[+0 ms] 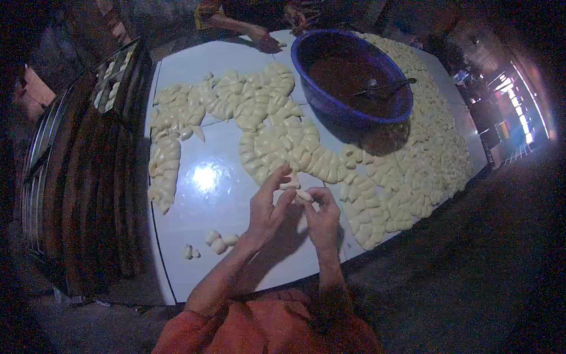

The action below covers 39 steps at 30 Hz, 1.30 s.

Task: The person fills dough balls with a brown paste using a spoon, rolls the dough by hand, and places the filled dough pieces into metal baking pans.

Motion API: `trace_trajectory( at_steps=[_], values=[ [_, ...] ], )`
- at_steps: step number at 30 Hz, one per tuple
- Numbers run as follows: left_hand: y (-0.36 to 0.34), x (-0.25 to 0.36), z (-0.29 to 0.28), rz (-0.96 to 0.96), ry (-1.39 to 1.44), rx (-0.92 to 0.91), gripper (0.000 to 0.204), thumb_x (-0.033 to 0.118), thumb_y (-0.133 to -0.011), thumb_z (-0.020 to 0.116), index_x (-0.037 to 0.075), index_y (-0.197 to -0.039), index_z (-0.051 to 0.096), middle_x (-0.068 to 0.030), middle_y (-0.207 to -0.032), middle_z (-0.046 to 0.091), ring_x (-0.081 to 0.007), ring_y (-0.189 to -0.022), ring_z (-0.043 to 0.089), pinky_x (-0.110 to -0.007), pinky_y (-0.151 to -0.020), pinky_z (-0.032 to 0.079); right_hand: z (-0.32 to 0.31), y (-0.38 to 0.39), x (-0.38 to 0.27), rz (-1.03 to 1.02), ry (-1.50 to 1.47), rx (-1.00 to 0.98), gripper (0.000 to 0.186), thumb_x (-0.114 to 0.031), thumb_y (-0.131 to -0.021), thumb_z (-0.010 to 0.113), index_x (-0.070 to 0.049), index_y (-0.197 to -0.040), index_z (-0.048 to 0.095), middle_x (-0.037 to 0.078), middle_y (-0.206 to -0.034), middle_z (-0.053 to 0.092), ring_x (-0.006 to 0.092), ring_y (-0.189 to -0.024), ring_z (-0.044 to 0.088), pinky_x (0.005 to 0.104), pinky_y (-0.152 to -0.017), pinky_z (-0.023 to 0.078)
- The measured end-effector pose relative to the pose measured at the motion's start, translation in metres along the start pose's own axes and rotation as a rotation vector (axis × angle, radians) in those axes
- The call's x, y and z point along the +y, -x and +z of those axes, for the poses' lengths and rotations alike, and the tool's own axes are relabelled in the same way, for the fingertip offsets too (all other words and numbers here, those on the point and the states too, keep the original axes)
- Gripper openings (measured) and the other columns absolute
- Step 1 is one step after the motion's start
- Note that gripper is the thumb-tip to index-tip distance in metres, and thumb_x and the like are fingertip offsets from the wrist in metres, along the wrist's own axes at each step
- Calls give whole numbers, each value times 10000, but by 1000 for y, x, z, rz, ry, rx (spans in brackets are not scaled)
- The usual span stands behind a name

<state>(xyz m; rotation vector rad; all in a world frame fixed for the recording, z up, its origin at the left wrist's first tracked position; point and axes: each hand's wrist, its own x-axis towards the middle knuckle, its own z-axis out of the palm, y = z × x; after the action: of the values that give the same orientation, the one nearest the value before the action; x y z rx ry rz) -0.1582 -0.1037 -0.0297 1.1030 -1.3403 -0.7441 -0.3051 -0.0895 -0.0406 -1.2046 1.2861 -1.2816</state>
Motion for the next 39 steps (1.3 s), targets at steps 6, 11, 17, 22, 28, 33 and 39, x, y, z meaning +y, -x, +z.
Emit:
trace_trajectory(
  at_steps=[6, 11, 17, 22, 28, 33, 39],
  values=[
    [-28, 6, 78, 265, 268, 58, 749, 378, -871, 774, -41, -1424, 494, -186, -1167, 719, -246, -1022, 727, -328, -782, 581, -16, -36, -64, 217, -924, -193, 237, -55, -929, 679, -34, -1143, 579, 62, -995, 655, 152, -908, 660, 266, -786, 559],
    [-39, -6, 108, -64, 337, -29, 814, 261, -889, 788, 27, -1536, 353, -187, -1118, 726, -200, -1036, 703, -311, -814, 569, -44, -127, -70, 100, -683, -253, 178, -150, -947, 689, -62, -1050, 574, 38, -933, 657, 115, -795, 651, 250, -702, 537],
    [-32, -15, 68, -544, 214, -351, 507, 180, -992, 651, -2, -1435, 486, -161, -1176, 703, -189, -1004, 695, -294, -842, 545, -99, -298, -73, -57, 65, -311, 210, -253, -963, 652, -61, -1026, 595, -6, -856, 629, 76, -728, 590, 242, -652, 461],
    [-34, -4, 52, -611, 83, -342, 431, 239, -1006, 627, 21, -1373, 564, -153, -1170, 707, -183, -1003, 700, -297, -841, 548, -108, -360, -25, -85, 1026, -703, 249, -230, -894, 637, -28, -1039, 660, 116, -977, 709, 238, -894, 665, 376, -798, 505],
    [-30, -9, 46, -677, 39, -399, 437, 256, -999, 633, 27, -1367, 572, -156, -1166, 707, -217, -1019, 718, -316, -847, 561, -99, -346, -55, 30, 1030, -747, 335, -280, -850, 676, -29, -1071, 685, 128, -998, 721, 247, -932, 676, 398, -850, 514],
    [-30, -18, 56, -540, 53, -323, 436, 284, -997, 637, 5, -1330, 602, -114, -1066, 746, -190, -920, 743, -290, -762, 555, -93, -320, -60, 32, 579, -551, 223, -209, -930, 641, -1, -1008, 661, 65, -874, 692, 157, -763, 661, 321, -698, 523],
    [-57, -13, 73, -637, 500, -272, 495, 353, -1035, 571, 9, -1391, 546, -104, -1275, 659, -189, -1188, 609, -323, -951, 510, -59, -244, -73, 174, -375, -401, 158, -173, -979, 645, -64, -1069, 574, 60, -846, 679, 121, -658, 669, 257, -576, 556]
  ],
)
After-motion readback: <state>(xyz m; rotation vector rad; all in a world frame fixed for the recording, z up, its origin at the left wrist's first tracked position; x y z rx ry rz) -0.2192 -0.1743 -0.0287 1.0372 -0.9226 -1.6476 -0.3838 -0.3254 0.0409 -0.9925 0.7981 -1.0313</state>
